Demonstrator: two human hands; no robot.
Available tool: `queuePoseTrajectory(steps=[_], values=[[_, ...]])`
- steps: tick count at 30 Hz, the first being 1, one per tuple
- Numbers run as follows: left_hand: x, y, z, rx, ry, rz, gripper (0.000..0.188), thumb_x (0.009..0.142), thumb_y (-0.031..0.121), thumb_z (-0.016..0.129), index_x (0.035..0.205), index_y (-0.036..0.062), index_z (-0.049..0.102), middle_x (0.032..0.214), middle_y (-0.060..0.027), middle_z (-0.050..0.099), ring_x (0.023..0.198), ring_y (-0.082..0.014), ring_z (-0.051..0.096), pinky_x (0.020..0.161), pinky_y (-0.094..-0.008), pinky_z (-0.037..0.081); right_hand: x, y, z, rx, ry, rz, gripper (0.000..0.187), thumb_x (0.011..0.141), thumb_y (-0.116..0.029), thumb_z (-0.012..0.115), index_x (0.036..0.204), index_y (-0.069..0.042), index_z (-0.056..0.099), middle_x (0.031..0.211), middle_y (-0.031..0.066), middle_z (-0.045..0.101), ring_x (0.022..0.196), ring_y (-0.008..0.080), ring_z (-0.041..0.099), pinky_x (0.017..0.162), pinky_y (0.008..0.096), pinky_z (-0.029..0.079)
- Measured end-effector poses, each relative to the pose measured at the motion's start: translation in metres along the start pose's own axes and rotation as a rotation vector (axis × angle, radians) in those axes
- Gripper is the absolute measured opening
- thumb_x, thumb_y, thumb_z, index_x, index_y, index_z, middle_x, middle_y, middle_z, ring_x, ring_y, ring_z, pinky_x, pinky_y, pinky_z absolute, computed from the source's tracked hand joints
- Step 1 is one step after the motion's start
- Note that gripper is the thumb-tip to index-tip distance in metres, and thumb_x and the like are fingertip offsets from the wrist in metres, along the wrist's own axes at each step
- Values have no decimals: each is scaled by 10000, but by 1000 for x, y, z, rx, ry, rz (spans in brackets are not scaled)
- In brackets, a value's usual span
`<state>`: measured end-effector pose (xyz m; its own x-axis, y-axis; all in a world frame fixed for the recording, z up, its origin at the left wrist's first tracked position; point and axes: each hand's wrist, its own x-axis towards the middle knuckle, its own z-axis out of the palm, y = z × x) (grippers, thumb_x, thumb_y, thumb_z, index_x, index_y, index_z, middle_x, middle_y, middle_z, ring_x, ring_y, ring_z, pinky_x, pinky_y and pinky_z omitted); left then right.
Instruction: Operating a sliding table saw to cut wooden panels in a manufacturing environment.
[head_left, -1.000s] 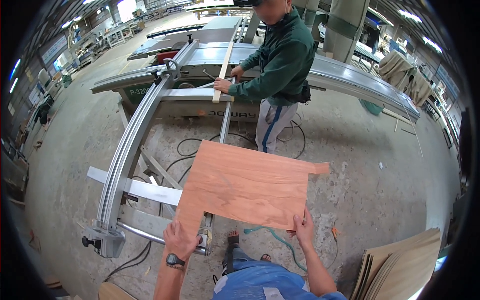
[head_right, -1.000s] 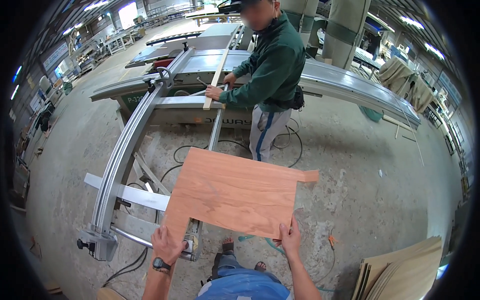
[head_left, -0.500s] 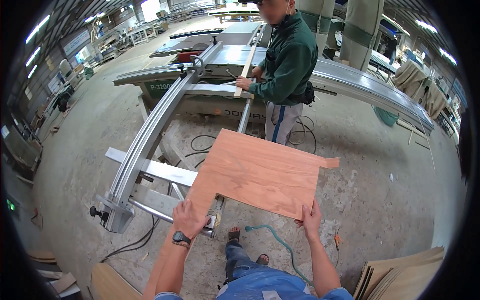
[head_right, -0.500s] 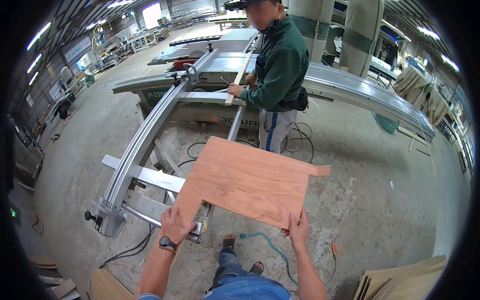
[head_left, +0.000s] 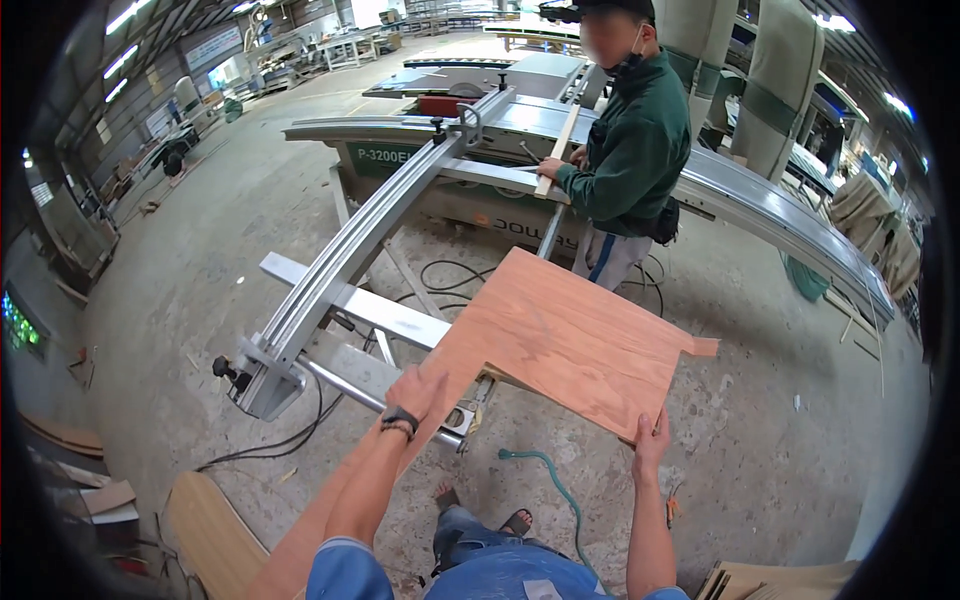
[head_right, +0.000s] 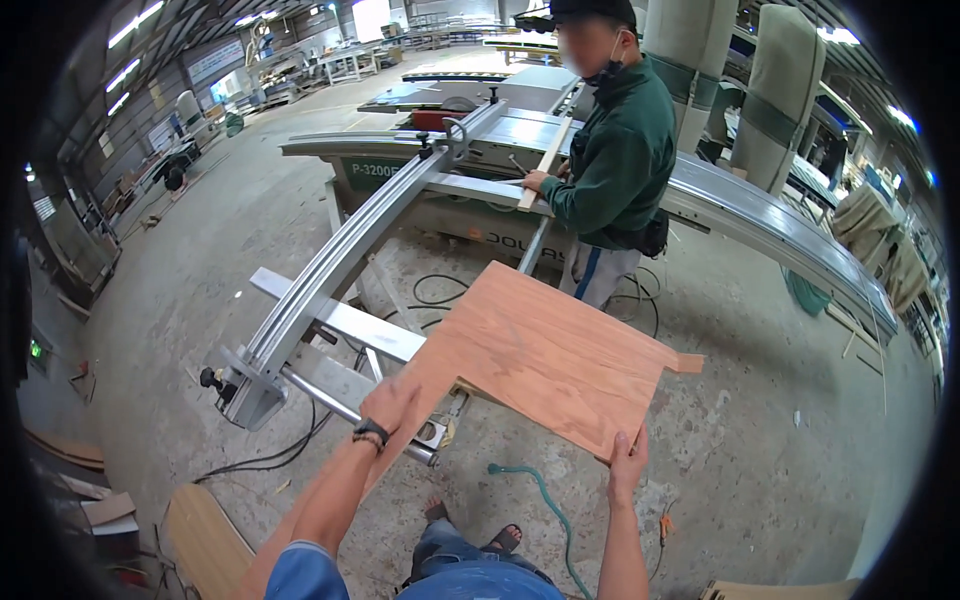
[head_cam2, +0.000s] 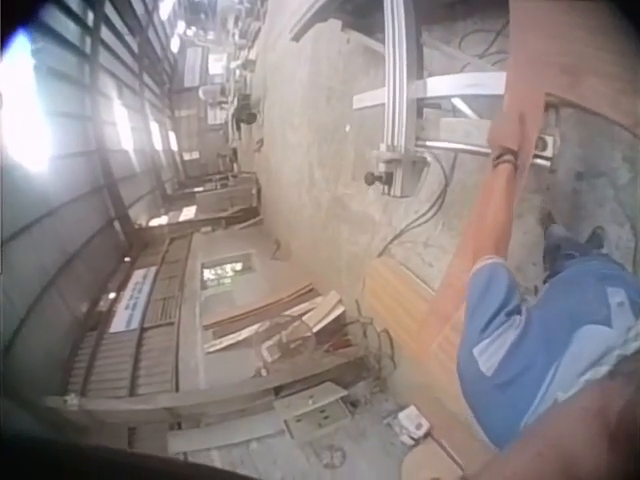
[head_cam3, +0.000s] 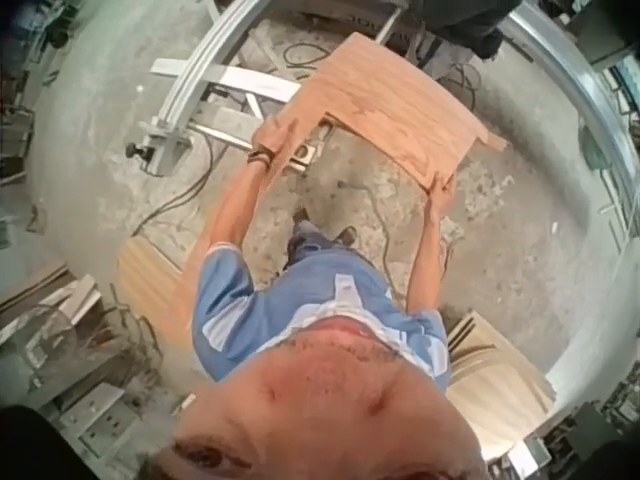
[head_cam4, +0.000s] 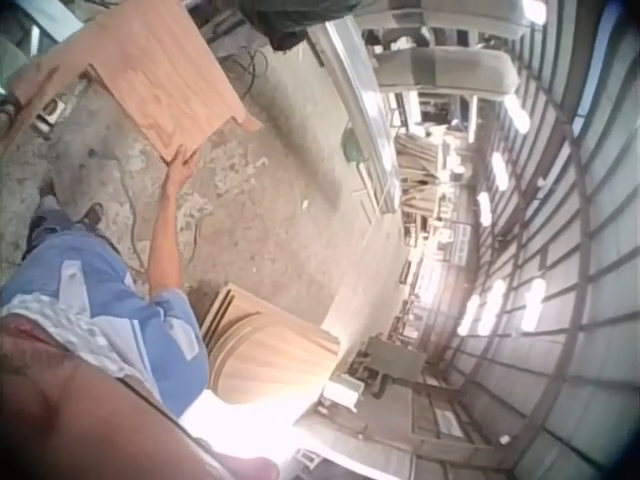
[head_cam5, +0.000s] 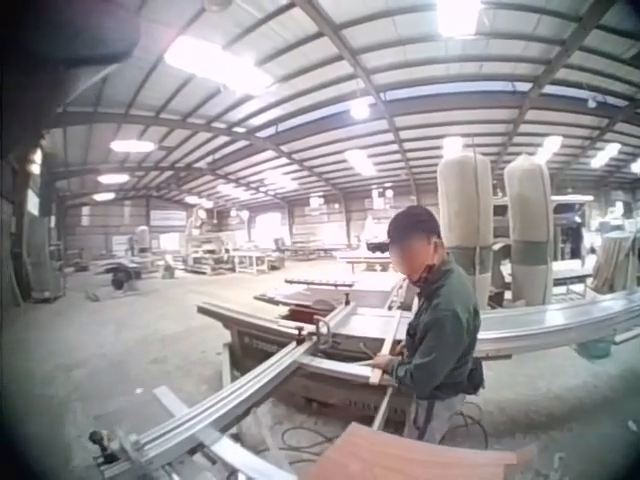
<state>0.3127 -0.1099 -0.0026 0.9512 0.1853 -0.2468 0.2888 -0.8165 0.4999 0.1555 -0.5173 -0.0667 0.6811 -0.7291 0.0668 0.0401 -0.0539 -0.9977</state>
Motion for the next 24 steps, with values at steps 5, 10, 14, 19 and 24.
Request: queuePoseTrajectory(steps=[5,10,14,19,24], values=[[25,-27,-14,-78,-151,-13,804,737,697,543,956,-69,655,979,-283,632,960,-402,615,813,-440,480,-25,-63,19,182,-85,184,551,893,-82,570,1377,28,330,1266,146,507,1061,199,547,901,315,462],[-5,-62,-13,-177,-110,81,679,741,648,597,731,-27,674,705,-195,654,654,-299,635,617,-390,471,-65,-50,-6,181,35,126,493,891,-83,574,1329,40,385,1174,123,567,996,176,573,878,310,469],[-62,-85,-47,-219,-87,63,599,757,580,643,667,-12,653,574,-133,592,514,-167,511,515,-368,403,-105,-46,-36,139,44,214,306,890,-108,579,1153,41,532,1052,80,621,908,142,586,812,284,472],[-106,-180,-62,-465,46,23,533,766,429,714,538,3,490,482,-90,375,500,-112,381,464,-343,315,-156,-70,-3,100,20,174,233,873,-138,611,1039,22,580,995,46,623,874,105,563,774,267,458],[-143,-240,-72,-632,116,-33,327,824,248,693,589,61,564,575,87,416,568,-34,334,464,-256,252,-182,-87,30,63,-47,104,231,866,-151,625,1023,15,593,980,32,621,866,90,544,764,254,444]])
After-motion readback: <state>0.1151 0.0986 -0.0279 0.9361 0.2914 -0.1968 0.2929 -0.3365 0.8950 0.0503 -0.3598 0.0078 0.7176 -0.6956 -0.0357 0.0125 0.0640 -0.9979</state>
